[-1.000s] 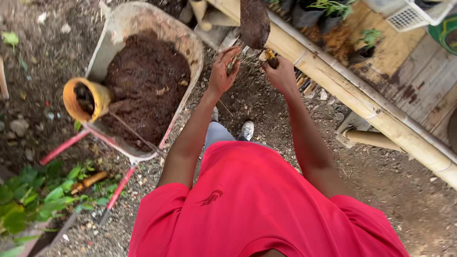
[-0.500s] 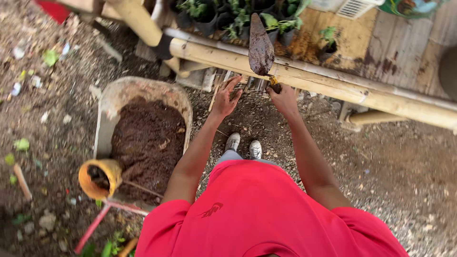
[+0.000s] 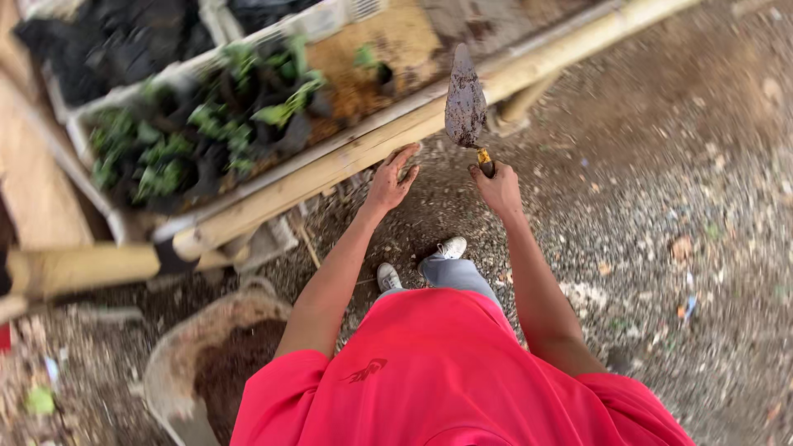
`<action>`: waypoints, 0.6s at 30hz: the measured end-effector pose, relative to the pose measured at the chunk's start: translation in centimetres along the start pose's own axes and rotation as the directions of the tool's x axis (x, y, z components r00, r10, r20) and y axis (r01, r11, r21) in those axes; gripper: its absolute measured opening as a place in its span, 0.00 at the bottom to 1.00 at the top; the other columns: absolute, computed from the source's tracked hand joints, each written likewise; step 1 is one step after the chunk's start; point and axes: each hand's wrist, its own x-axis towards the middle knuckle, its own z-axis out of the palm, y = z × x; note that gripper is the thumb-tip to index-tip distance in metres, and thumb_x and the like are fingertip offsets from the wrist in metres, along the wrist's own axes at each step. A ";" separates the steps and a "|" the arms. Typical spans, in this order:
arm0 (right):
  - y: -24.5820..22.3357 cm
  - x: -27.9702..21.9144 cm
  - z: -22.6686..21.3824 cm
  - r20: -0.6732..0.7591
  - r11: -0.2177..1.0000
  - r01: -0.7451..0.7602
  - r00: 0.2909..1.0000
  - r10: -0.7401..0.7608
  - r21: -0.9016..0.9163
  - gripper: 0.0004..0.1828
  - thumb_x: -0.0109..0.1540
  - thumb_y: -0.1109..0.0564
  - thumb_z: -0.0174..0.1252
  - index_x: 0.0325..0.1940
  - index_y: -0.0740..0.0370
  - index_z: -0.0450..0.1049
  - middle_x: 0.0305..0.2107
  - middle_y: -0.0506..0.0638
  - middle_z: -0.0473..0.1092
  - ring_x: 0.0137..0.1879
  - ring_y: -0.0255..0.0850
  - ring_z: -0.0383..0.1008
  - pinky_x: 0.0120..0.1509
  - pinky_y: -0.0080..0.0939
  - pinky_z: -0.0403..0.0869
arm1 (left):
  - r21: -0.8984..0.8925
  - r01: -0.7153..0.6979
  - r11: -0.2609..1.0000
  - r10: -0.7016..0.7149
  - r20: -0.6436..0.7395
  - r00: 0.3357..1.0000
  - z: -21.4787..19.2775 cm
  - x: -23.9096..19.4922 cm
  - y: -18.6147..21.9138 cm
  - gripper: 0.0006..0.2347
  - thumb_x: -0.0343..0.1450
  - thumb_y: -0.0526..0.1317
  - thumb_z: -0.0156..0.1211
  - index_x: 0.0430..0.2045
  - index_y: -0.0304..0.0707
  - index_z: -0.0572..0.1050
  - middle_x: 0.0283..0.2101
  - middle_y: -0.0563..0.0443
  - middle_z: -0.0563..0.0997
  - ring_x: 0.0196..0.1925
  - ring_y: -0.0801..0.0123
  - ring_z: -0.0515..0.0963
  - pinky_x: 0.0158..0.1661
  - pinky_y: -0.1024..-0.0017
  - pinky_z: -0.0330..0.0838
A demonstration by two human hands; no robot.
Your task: The person takes seedlings from a bucket, uses a trowel to scoop soil from a wheelbarrow into small plastic bags, and plants the seedlings into the bags.
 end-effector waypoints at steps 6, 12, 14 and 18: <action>7.2 1.3 -9.6 -0.220 0.989 -0.138 0.964 0.147 0.055 0.23 0.62 0.43 0.64 0.37 0.70 0.77 0.23 0.58 0.74 0.29 0.45 0.74 0.38 0.48 0.71 | -0.023 -0.301 0.953 0.300 0.162 0.940 9.2 11.6 6.2 0.18 0.78 0.42 0.56 0.65 0.47 0.69 0.69 0.49 0.70 0.70 0.52 0.71 0.66 0.55 0.71; 12.3 2.4 -16.9 -0.359 0.962 -0.202 0.897 0.258 0.186 0.24 0.63 0.43 0.64 0.38 0.71 0.77 0.23 0.58 0.74 0.28 0.42 0.73 0.37 0.47 0.71 | -0.026 -0.487 0.873 0.472 0.293 0.831 17.9 18.9 13.6 0.19 0.78 0.47 0.56 0.64 0.45 0.71 0.67 0.48 0.74 0.68 0.54 0.74 0.67 0.57 0.71; 13.9 2.2 -18.4 -0.374 0.947 -0.201 0.882 0.286 0.250 0.22 0.63 0.44 0.64 0.39 0.70 0.77 0.24 0.56 0.75 0.28 0.40 0.73 0.36 0.46 0.71 | -0.064 -0.506 0.860 0.497 0.326 0.804 20.5 19.6 14.9 0.20 0.78 0.49 0.56 0.64 0.44 0.71 0.67 0.47 0.74 0.69 0.53 0.74 0.67 0.56 0.70; 16.4 2.7 -20.7 -0.379 0.910 -0.277 0.842 0.385 0.308 0.19 0.64 0.46 0.62 0.40 0.67 0.78 0.23 0.52 0.74 0.26 0.38 0.69 0.31 0.44 0.67 | -0.040 -0.576 0.817 0.542 0.395 0.742 24.4 22.2 17.6 0.20 0.79 0.50 0.56 0.64 0.45 0.72 0.68 0.46 0.73 0.70 0.50 0.72 0.67 0.54 0.66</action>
